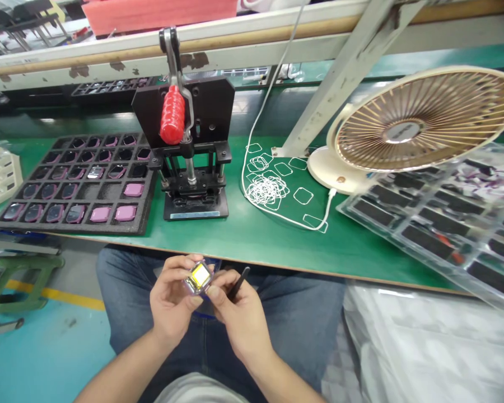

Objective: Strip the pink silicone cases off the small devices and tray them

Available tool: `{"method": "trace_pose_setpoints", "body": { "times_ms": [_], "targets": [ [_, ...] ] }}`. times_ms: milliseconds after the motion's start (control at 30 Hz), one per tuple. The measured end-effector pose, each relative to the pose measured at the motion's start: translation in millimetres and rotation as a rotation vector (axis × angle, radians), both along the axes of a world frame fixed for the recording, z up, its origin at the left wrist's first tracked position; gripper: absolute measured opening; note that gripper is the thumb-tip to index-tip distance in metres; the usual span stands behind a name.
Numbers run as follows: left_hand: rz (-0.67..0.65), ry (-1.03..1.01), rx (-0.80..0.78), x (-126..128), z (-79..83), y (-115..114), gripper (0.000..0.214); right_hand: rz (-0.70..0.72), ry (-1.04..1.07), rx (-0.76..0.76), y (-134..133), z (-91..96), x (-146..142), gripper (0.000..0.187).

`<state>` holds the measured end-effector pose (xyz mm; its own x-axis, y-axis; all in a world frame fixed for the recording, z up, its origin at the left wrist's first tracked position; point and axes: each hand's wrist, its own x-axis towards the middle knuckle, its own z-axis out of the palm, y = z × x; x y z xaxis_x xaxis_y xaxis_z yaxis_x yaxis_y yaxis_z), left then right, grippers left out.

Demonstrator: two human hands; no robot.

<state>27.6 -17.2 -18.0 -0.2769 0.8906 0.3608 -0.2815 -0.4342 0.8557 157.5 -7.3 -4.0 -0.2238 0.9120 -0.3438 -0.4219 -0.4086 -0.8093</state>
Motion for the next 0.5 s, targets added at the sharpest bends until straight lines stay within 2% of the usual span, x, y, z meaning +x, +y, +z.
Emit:
{"method": "trace_pose_setpoints", "body": {
  "times_ms": [133,267,367,500],
  "targets": [
    [-0.006,-0.056,-0.045,4,-0.4,-1,0.032,-0.16,-0.191,0.321,2,-8.9,-4,0.031],
    [-0.006,-0.113,-0.069,8,-0.8,-2,0.032,-0.182,-0.32,0.575,5,-11.1,-1,0.017],
    [0.004,-0.132,-0.093,9,-1.2,-2,0.033,-0.164,-0.411,0.711,7,-11.6,3,0.013],
    [-0.02,-0.142,-0.13,9,-3.1,-7,0.033,-0.194,-0.436,0.803,4,-15.5,7,0.014]
  ]
}}
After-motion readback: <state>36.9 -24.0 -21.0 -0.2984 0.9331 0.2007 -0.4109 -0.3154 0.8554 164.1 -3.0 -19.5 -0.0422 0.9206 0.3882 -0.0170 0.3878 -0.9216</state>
